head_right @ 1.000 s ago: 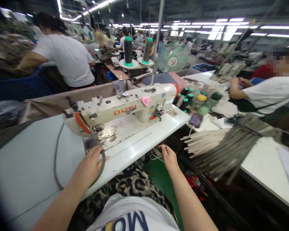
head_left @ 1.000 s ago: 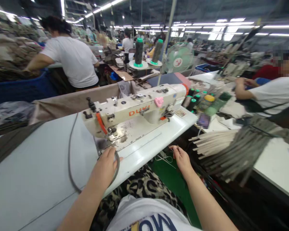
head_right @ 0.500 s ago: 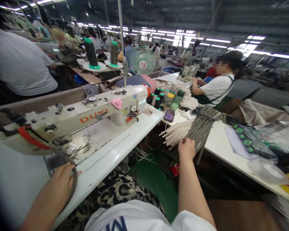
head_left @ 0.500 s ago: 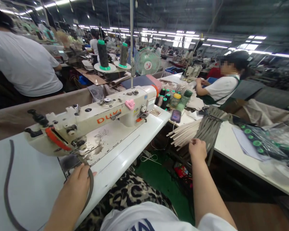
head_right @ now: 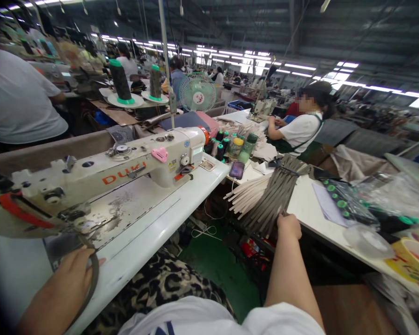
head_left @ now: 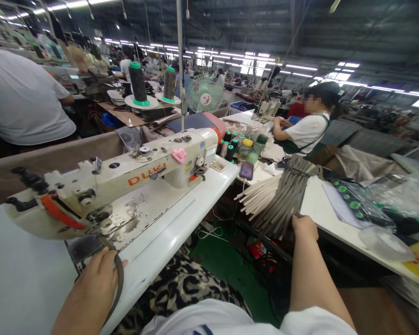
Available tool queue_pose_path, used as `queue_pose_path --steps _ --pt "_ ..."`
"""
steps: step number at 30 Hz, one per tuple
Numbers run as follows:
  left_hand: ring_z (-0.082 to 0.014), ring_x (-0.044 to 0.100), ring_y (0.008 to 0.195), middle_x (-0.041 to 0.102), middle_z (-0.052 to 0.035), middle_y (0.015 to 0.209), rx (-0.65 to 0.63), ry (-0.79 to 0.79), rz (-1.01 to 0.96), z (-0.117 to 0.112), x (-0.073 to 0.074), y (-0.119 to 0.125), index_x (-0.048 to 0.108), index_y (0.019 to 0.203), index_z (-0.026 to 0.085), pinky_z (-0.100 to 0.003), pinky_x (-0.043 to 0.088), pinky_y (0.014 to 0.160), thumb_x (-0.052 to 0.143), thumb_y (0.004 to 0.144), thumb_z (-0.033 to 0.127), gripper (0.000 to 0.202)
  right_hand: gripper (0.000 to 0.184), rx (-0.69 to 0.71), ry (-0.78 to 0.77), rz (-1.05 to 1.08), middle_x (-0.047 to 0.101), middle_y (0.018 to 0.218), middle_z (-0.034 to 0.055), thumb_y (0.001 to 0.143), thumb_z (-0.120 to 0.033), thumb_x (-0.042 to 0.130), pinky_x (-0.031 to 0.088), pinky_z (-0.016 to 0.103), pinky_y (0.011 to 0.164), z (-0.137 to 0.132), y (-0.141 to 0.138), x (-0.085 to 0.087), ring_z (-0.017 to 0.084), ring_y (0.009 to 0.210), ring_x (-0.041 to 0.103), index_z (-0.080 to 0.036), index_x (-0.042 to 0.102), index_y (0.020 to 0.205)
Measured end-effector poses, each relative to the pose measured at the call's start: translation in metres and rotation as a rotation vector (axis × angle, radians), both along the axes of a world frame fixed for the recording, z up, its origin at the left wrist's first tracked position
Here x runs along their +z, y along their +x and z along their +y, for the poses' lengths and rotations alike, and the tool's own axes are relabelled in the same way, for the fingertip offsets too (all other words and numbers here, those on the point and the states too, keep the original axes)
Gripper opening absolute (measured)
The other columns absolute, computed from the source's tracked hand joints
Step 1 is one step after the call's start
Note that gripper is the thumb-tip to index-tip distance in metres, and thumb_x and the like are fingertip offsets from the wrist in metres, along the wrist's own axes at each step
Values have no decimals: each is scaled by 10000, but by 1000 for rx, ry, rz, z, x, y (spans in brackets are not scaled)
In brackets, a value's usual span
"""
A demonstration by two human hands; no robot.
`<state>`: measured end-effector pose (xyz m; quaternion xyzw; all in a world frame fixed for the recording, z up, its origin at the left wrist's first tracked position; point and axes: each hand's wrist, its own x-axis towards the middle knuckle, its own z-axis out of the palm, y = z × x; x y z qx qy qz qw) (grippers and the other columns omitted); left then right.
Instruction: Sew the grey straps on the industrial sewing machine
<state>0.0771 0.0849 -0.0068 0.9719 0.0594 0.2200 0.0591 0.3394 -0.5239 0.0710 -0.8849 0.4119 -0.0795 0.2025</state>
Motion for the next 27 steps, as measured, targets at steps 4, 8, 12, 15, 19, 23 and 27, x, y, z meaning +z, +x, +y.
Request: queue_pose_path --steps 4,8,12,15,19,23,27 --pt "-326 647 1167 624 -180 1256 -8 11 43 7 -5 -1 582 1193 154 -419 560 969 404 999 392 355 249 6 64 -113 725 1105 252 758 -277 701 524 532 882 -11 -3 3 432 1128 650 -162 773 966" --pt "-309 655 1155 628 -169 1260 10 -11 46 7 -5 -2 586 1217 147 -400 562 970 383 995 346 360 257 2 241 -313 727 963 192 768 -277 697 523 355 621 -10 0 8 287 849 673 -132 738 977" --pt "-316 645 1173 640 -167 1218 -11 3 23 10 -10 0 583 1202 151 -407 552 993 401 1006 381 353 212 100 577 -471 693 808 61 805 -280 676 295 208 376 6 8 12 86 465 424 -147 679 970" --pt "-321 650 1160 633 -175 1239 -21 12 -1 10 -14 2 579 1191 151 -419 553 987 423 1010 397 343 162 179 811 -518 664 781 11 799 -263 708 199 164 339 21 12 15 34 410 291 -171 643 915" --pt "-315 654 1149 611 -175 1313 43 -46 -33 0 -10 2 569 1219 167 -438 528 1039 455 1013 361 305 257 257 1013 -520 610 706 -20 760 -293 802 149 135 329 48 14 10 36 413 341 -186 627 915" --pt "-337 644 1163 605 -198 1304 50 -79 -83 -10 -2 4 583 1195 155 -460 526 1047 476 998 330 284 444 302 1079 -501 571 590 -50 693 -453 887 164 151 342 91 9 -18 29 379 300 -201 557 848" --pt "-339 643 1163 594 -209 1325 63 -43 -79 -13 0 5 580 1196 143 -454 533 1024 470 1001 316 283 594 354 1063 -471 549 510 -76 597 -611 895 175 189 363 153 -22 -64 42 360 287 -194 605 905"
